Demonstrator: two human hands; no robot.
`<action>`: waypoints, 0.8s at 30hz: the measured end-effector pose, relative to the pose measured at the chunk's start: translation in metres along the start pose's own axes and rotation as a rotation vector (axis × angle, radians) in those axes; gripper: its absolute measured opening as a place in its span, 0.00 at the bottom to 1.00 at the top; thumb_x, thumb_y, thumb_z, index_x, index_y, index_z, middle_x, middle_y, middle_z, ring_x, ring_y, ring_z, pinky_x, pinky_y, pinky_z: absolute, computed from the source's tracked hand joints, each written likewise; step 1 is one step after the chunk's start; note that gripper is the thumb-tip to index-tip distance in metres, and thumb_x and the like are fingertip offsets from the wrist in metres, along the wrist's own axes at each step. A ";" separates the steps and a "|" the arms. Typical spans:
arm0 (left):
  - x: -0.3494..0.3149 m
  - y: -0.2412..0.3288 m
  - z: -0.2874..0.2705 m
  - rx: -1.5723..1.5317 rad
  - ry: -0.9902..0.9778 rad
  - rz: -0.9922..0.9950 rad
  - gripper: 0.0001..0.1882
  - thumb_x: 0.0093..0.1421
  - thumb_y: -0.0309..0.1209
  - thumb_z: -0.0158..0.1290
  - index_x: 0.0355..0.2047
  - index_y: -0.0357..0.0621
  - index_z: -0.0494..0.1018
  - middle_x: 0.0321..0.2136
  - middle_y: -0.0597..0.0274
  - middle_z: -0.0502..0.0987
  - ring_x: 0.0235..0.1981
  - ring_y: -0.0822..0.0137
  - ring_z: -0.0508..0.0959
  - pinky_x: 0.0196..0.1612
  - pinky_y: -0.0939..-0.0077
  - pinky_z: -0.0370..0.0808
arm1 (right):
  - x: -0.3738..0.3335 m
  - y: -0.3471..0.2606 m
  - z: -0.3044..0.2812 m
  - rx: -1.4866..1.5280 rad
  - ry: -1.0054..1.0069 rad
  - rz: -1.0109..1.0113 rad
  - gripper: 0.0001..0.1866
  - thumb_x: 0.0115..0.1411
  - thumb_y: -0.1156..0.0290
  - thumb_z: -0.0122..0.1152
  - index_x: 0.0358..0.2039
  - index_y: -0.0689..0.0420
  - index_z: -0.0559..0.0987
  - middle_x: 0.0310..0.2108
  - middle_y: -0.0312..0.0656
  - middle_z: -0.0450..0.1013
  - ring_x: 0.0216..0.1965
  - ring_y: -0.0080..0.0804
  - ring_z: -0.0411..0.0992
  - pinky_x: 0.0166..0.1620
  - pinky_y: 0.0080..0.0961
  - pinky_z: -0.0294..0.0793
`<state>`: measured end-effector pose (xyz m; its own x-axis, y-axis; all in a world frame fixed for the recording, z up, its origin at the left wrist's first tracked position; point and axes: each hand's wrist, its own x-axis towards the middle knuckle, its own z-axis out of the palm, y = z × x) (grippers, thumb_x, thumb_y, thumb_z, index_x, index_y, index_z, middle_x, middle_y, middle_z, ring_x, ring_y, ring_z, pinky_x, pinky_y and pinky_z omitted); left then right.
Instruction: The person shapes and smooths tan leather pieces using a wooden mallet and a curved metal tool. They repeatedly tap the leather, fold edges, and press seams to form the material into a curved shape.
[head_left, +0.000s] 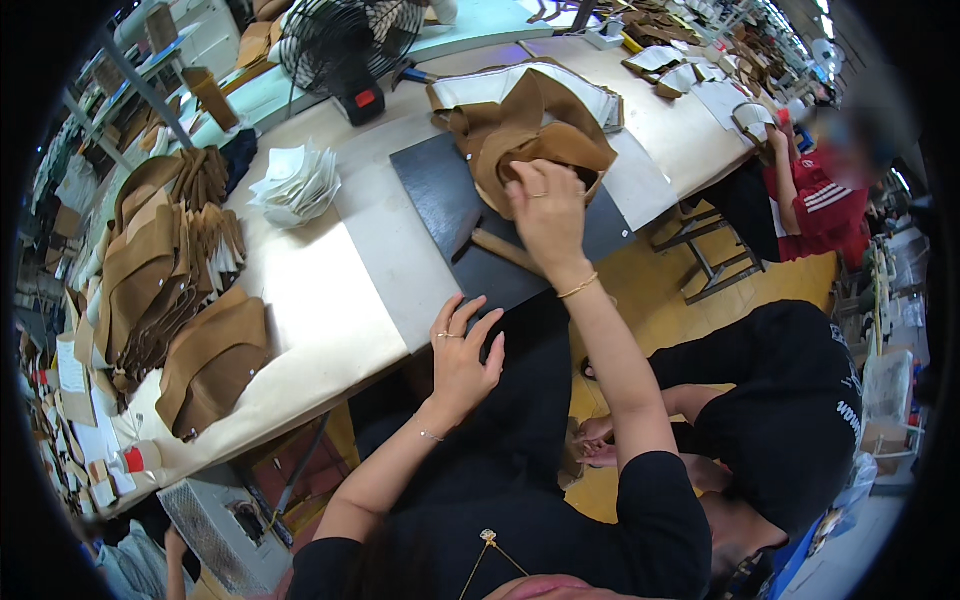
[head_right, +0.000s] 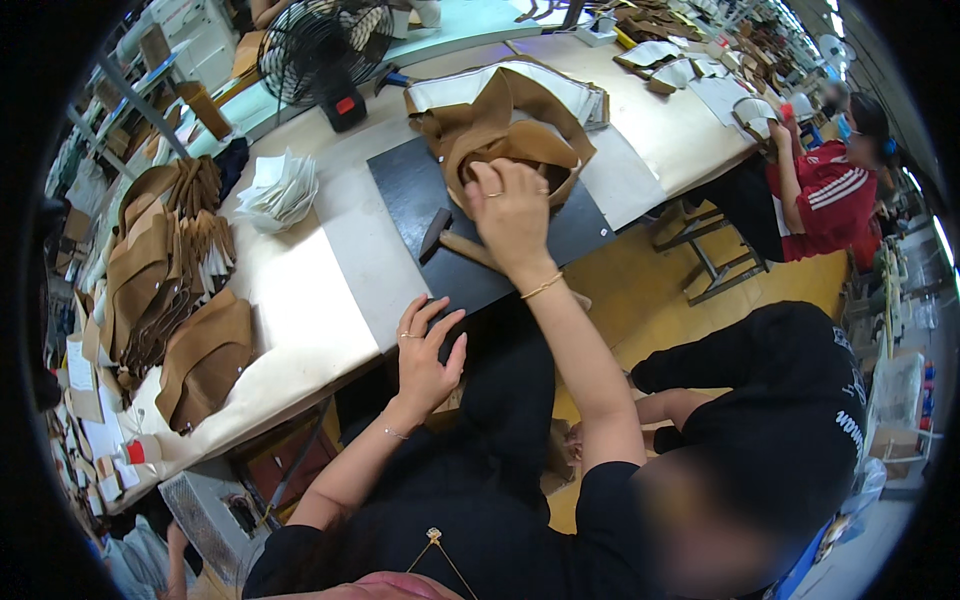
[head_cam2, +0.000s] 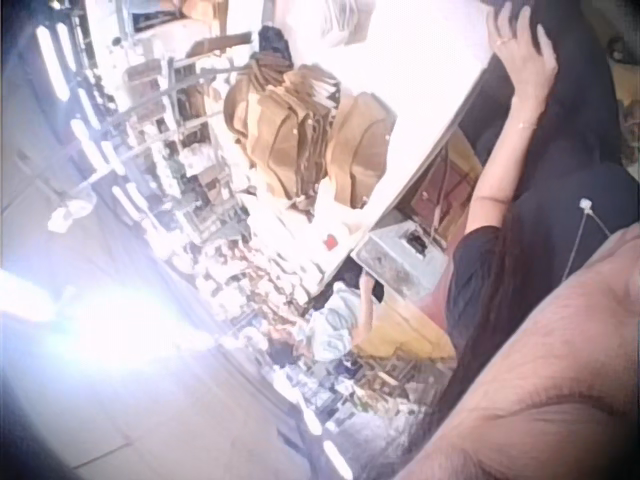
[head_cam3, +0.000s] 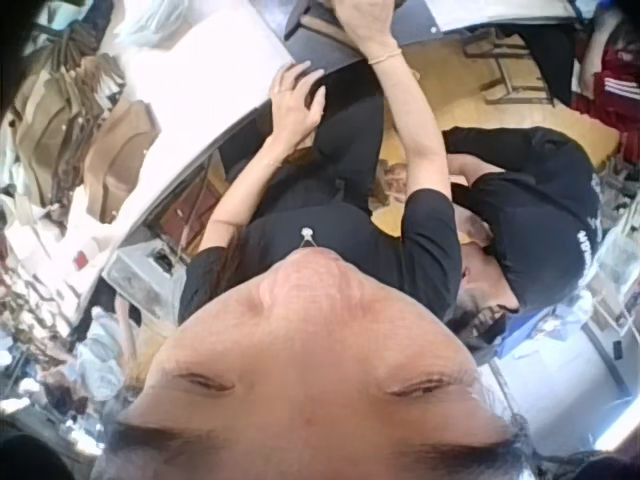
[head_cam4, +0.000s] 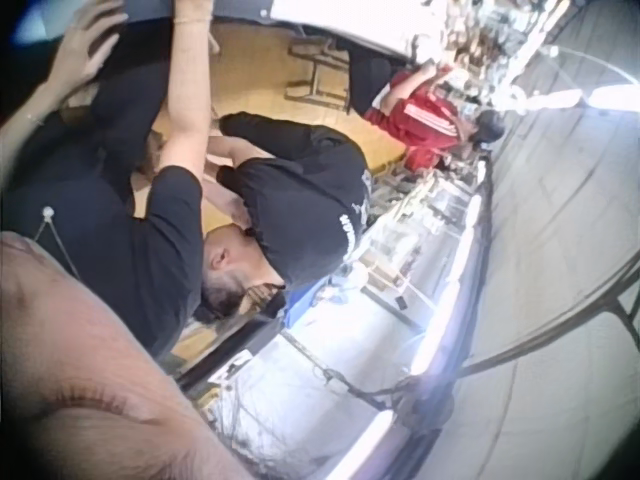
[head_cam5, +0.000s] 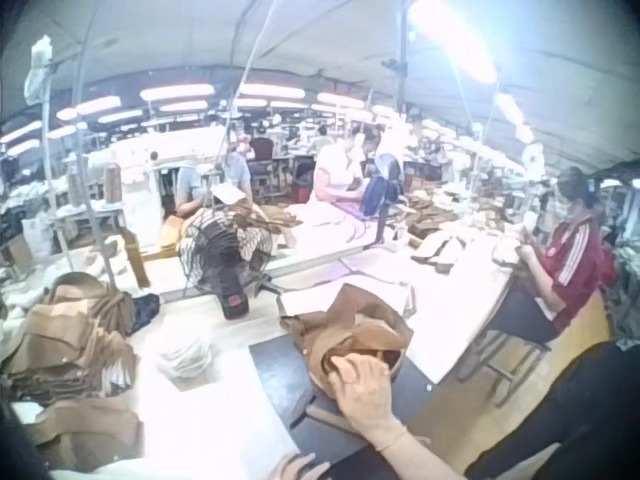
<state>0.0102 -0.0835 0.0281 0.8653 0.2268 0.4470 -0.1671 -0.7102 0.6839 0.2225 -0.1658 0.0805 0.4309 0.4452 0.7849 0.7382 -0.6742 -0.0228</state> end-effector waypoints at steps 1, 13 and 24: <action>0.000 0.001 0.001 -0.009 0.006 -0.003 0.20 0.53 0.26 0.61 0.48 0.47 0.77 0.54 0.55 0.72 0.62 0.46 0.64 0.62 0.54 0.62 | -0.003 -0.006 0.003 -0.018 -0.044 0.026 0.18 0.60 0.59 0.61 0.47 0.54 0.77 0.40 0.41 0.72 0.43 0.41 0.70 0.46 0.39 0.65; 0.002 0.002 0.000 -0.038 0.019 0.004 0.10 0.54 0.24 0.58 0.38 0.46 0.81 0.50 0.56 0.75 0.62 0.46 0.65 0.62 0.55 0.63 | 0.118 0.057 -0.101 0.432 0.152 0.615 0.38 0.63 0.37 0.54 0.10 0.58 0.68 0.09 0.36 0.61 0.14 0.25 0.55 0.20 0.31 0.54; 0.002 -0.001 -0.004 -0.039 0.060 -0.007 0.14 0.53 0.29 0.61 0.41 0.46 0.80 0.48 0.56 0.76 0.60 0.46 0.67 0.60 0.53 0.63 | 0.175 0.060 -0.142 0.560 0.110 0.673 0.37 0.56 0.27 0.55 0.15 0.49 0.63 0.19 0.25 0.54 0.25 0.19 0.51 0.29 0.25 0.52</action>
<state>0.0103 -0.0794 0.0310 0.8367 0.2723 0.4752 -0.1804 -0.6821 0.7087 0.2686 -0.2119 0.3047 0.8349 -0.0210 0.5500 0.5041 -0.3721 -0.7794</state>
